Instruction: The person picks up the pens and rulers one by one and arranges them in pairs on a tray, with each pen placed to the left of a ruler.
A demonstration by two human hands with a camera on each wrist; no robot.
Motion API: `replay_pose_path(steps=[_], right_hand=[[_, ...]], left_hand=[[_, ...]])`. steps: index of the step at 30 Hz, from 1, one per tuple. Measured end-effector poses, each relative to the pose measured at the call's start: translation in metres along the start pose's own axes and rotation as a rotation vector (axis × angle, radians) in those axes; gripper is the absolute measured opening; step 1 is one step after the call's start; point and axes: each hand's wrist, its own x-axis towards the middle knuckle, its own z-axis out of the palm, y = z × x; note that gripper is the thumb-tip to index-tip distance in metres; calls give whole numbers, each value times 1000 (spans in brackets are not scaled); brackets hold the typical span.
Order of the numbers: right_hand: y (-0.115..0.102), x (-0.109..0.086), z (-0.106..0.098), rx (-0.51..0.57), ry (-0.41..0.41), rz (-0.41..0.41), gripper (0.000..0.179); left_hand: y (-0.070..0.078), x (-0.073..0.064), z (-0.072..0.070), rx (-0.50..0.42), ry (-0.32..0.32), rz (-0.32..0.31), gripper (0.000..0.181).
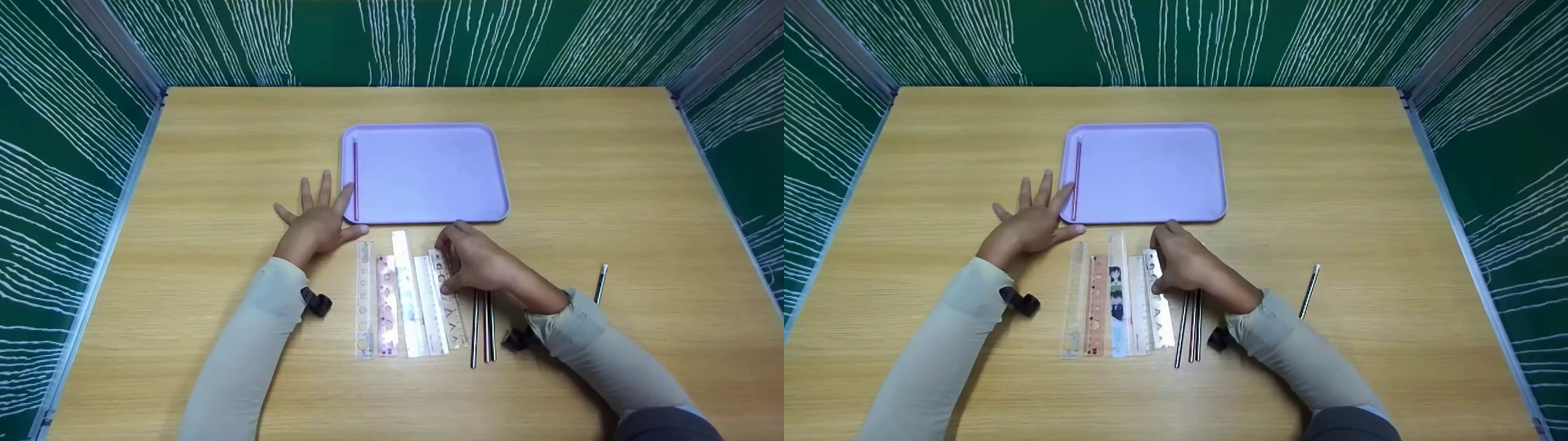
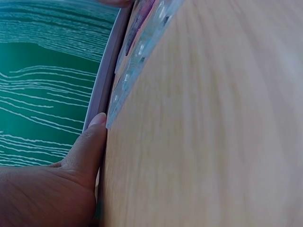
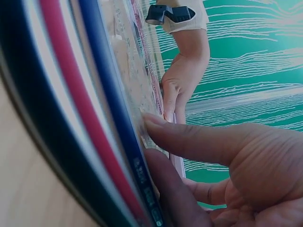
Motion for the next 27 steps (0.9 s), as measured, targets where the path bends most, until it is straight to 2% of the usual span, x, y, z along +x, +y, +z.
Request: replay_pose_path(steps=[10,18,27], right_hand=[[-1,3,-1,5,-20,-20,76],[-4,4,-2,32,-10,-40,75],[-7,4,-4,31,12,-15,75]], left_hand=[[0,1,0,-2,-4,-9,99],[-1,2,0,3,-31,-8,100],[-1,1,-1,-5,-23,-2,99]])
